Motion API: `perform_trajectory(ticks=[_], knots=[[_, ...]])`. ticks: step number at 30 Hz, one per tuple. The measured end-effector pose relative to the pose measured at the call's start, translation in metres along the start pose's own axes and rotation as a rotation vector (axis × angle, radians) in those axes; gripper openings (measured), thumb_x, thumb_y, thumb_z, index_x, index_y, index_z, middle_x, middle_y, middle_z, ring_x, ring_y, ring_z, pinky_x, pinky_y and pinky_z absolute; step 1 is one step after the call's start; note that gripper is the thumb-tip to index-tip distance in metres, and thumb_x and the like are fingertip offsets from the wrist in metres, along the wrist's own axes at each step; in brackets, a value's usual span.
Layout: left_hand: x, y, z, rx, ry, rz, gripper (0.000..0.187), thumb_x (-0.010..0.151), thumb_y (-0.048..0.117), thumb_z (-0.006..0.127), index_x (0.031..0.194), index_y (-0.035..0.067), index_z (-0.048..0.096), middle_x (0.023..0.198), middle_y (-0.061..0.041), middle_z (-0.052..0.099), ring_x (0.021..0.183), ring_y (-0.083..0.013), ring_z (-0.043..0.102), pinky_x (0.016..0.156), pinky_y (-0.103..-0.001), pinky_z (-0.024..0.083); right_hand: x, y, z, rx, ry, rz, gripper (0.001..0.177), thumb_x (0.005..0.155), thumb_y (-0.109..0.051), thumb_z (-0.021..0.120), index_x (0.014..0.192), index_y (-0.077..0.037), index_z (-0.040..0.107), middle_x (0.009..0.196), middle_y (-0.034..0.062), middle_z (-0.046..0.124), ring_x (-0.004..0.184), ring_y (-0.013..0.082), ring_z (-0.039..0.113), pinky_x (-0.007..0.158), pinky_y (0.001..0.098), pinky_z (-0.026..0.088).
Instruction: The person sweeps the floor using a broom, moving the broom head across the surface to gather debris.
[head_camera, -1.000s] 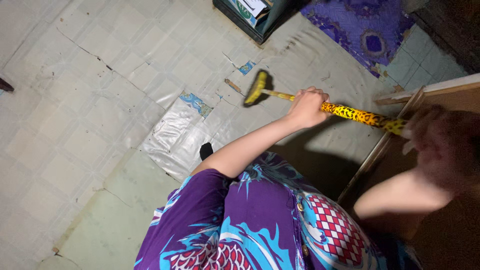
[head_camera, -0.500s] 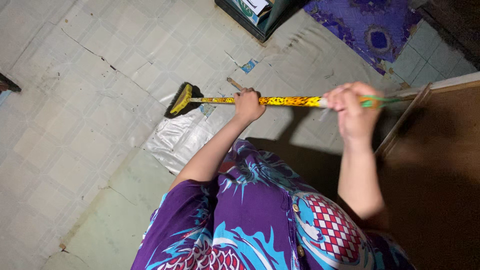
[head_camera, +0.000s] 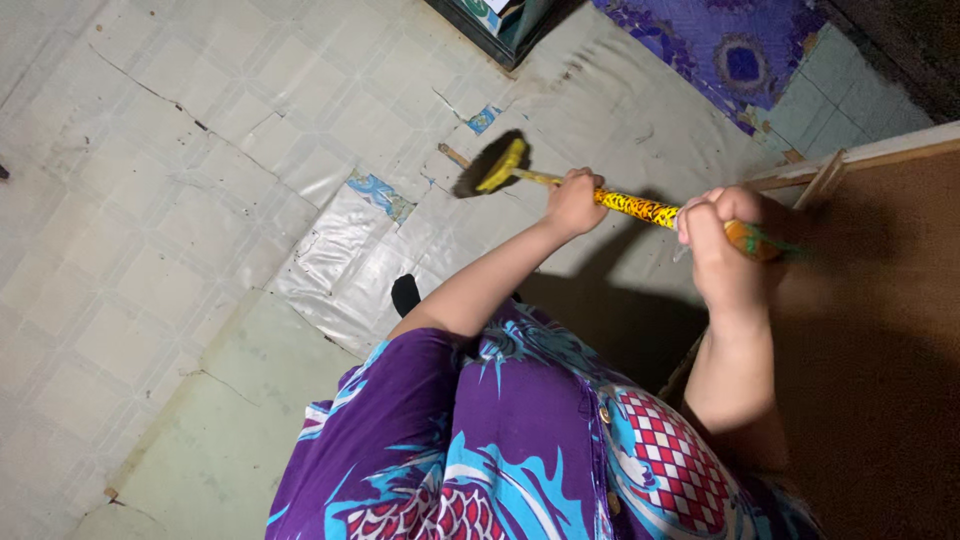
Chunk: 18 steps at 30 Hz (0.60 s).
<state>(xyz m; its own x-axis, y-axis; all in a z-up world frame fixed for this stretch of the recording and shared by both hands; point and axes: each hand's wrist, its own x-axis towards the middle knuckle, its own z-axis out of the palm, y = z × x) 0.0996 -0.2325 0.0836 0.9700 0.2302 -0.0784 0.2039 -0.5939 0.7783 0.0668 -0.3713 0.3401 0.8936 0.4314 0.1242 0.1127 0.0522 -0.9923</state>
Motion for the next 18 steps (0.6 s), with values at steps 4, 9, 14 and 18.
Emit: perform_trajectory(ticks=[4,9,14,18], knots=[[-0.005,0.024,0.017,-0.106,-0.045,0.015,0.025,0.084,0.026,0.069,0.103,0.011,0.074,0.114,-0.009,0.067,0.121,-0.0308,0.058,0.099,-0.059,0.042,-0.016,-0.016,0.000,-0.417,-0.029,-0.112,0.040,0.102,0.007,0.058,0.072,-0.006,0.035,0.064,0.0054,0.048,0.060,0.0138,0.044,0.061,0.0307,0.041],[-0.011,0.042,0.031,-0.130,-0.073,0.080,0.027,0.077,0.018,0.067,0.102,0.010,0.073,0.111,-0.009,0.067,0.120,-0.0307,0.059,0.097,-0.056,0.043,-0.027,-0.028,-0.014,-0.441,-0.042,-0.125,0.035,0.100,0.006,0.061,0.074,-0.005,0.041,0.078,0.0069,0.058,0.069,0.0127,0.054,0.068,0.0305,0.046],[-0.021,0.085,0.015,-0.073,-0.059,0.162,0.022,0.082,0.022,0.068,0.097,0.008,0.073,0.108,-0.012,0.067,0.118,-0.0316,0.059,0.097,-0.059,0.041,-0.043,-0.051,-0.064,-0.370,0.121,0.168,0.009,0.089,-0.003,0.052,0.087,-0.008,0.059,0.079,0.0018,0.062,0.070,0.0101,0.056,0.069,0.0274,0.048],[-0.039,0.126,-0.009,-0.038,-0.022,0.222,0.026,0.071,0.020,0.069,0.093,0.006,0.074,0.102,-0.011,0.068,0.114,-0.0308,0.060,0.094,-0.054,0.044,-0.063,-0.064,-0.127,-0.129,0.198,0.048,0.011,0.100,-0.007,0.057,0.090,-0.010,0.055,0.074,0.0022,0.050,0.068,0.0138,0.053,0.064,0.0277,0.046]])
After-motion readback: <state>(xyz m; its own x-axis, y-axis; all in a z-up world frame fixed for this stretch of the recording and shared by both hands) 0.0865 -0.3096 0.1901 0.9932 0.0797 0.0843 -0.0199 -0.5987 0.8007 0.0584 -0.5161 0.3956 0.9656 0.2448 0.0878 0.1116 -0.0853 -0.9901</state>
